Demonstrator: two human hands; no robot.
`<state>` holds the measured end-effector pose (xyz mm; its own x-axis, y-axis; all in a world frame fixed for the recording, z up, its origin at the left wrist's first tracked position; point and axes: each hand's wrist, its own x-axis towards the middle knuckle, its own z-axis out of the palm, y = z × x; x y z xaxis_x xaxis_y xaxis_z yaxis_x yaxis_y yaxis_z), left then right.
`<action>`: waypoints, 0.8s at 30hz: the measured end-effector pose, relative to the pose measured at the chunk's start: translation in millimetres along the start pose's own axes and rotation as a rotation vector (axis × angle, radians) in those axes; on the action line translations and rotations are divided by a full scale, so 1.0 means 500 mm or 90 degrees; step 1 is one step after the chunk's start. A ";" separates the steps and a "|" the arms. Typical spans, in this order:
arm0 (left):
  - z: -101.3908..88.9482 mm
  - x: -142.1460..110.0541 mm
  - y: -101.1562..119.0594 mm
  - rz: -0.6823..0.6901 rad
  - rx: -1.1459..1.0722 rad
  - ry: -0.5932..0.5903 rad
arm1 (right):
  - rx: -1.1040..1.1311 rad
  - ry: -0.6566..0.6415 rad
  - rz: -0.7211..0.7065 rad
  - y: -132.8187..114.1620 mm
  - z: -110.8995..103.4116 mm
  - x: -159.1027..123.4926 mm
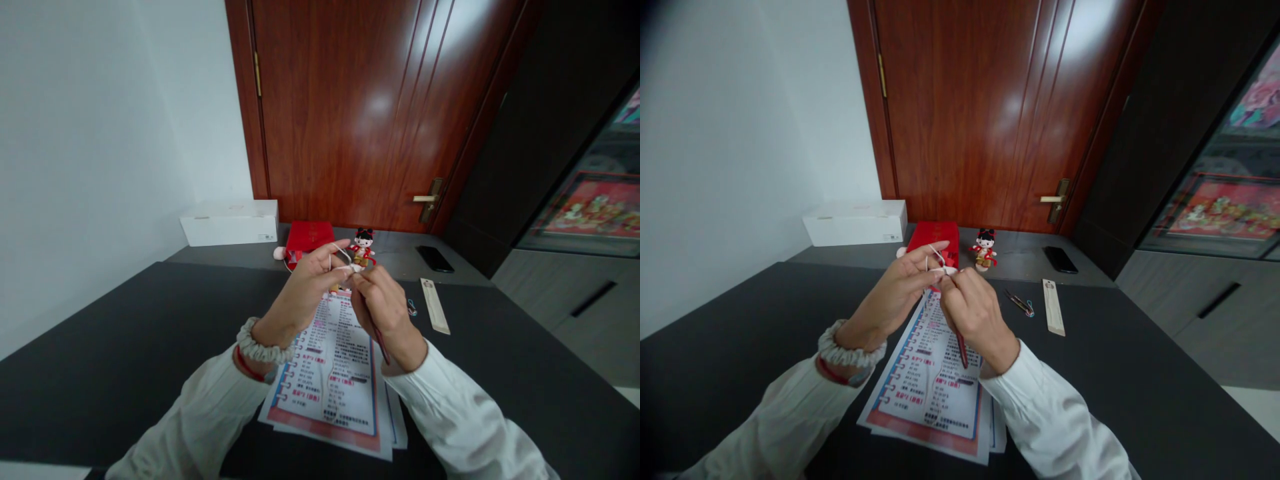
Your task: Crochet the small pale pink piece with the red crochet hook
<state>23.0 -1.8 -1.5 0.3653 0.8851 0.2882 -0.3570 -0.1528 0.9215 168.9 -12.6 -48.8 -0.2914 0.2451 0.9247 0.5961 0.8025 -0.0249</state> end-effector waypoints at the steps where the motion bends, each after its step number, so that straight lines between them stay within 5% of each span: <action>1: 0.001 -0.001 0.001 -0.010 -0.010 -0.004 | -0.029 0.007 -0.029 0.004 0.001 -0.004; 5: -0.016 -0.003 0.000 -0.055 -0.049 -0.031 | 0.118 0.037 -0.041 0.016 -0.004 -0.009; 10: -0.054 0.004 -0.006 -0.075 -0.061 -0.063 | 0.362 0.024 0.157 0.018 -0.031 -0.003; 24: -0.089 0.001 -0.010 -0.140 -0.034 -0.189 | 0.515 -0.062 0.296 0.031 -0.071 -0.006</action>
<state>-13.2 19.0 -17.6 0.6691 0.7269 0.1548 -0.2835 0.0571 0.9573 205.5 -20.2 -38.6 -0.2372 0.6514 0.7207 -0.0230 0.7379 -0.6745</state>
